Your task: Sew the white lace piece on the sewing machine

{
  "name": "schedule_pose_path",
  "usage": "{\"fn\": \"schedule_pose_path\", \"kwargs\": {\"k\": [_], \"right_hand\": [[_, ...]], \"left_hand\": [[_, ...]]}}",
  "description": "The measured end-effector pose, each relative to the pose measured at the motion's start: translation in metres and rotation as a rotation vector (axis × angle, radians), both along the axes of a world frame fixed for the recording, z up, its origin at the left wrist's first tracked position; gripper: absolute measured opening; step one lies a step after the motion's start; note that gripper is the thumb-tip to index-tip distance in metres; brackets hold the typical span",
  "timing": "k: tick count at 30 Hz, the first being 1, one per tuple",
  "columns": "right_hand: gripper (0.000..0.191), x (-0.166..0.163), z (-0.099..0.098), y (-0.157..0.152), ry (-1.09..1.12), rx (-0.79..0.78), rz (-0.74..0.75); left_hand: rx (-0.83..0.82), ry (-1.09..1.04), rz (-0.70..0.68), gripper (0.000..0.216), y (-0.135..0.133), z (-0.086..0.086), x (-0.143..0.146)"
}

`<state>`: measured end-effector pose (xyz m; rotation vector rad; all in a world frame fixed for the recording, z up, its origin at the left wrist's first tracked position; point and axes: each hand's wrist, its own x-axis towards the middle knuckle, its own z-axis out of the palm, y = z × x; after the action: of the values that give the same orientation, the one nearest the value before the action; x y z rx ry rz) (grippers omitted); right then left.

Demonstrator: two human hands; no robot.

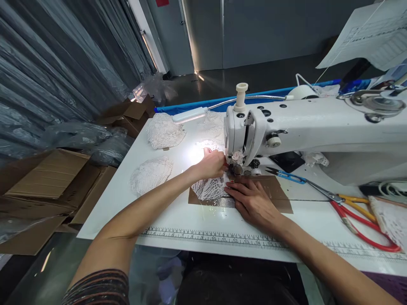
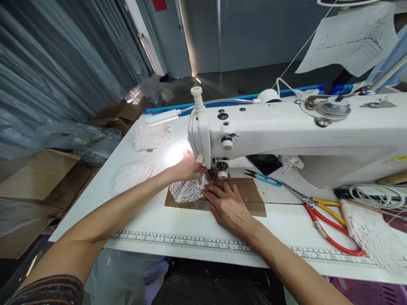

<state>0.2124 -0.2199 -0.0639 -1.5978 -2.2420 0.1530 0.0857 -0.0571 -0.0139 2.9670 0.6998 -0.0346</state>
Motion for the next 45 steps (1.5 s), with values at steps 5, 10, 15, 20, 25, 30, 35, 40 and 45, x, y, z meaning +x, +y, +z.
{"fn": "schedule_pose_path", "kwargs": {"k": [5, 10, 15, 20, 25, 30, 35, 40, 45], "right_hand": [[0.041, 0.000, -0.002, 0.000, -0.005, 0.015, -0.005], [0.042, 0.000, -0.003, -0.001, 0.014, 0.036, -0.010], [0.041, 0.000, -0.002, -0.001, 0.070, 0.030, -0.005], [0.039, 0.002, 0.000, 0.001, 0.113, -0.008, -0.012], [0.038, 0.006, 0.000, 0.004, 0.125, -0.066, -0.010], [0.038, 0.009, 0.002, 0.005, 0.191, -0.114, 0.004], [0.043, 0.012, 0.010, 0.007, 0.304, -0.175, -0.022], [0.042, 0.014, 0.009, 0.007, 0.372, -0.173, -0.035], [0.041, 0.023, 0.005, 0.003, 0.579, -0.152, -0.087]], "left_hand": [[0.230, -0.118, -0.029, 0.014, -0.005, -0.015, -0.003], [0.427, -0.322, 0.320, 0.030, 0.030, -0.008, -0.031], [0.393, -0.336, 0.272, 0.036, 0.024, 0.004, -0.071], [-0.038, -0.298, -0.250, 0.035, -0.010, -0.012, -0.066], [-0.001, -0.210, -0.314, 0.047, -0.005, -0.013, -0.054], [-0.053, -0.339, -0.509, 0.025, -0.004, -0.010, -0.068], [0.058, -0.410, -0.519, 0.018, -0.017, -0.027, -0.063], [0.147, -0.427, -0.449, 0.018, -0.023, -0.034, -0.051], [0.080, -0.514, -0.413, 0.012, -0.023, -0.037, -0.054]]}}
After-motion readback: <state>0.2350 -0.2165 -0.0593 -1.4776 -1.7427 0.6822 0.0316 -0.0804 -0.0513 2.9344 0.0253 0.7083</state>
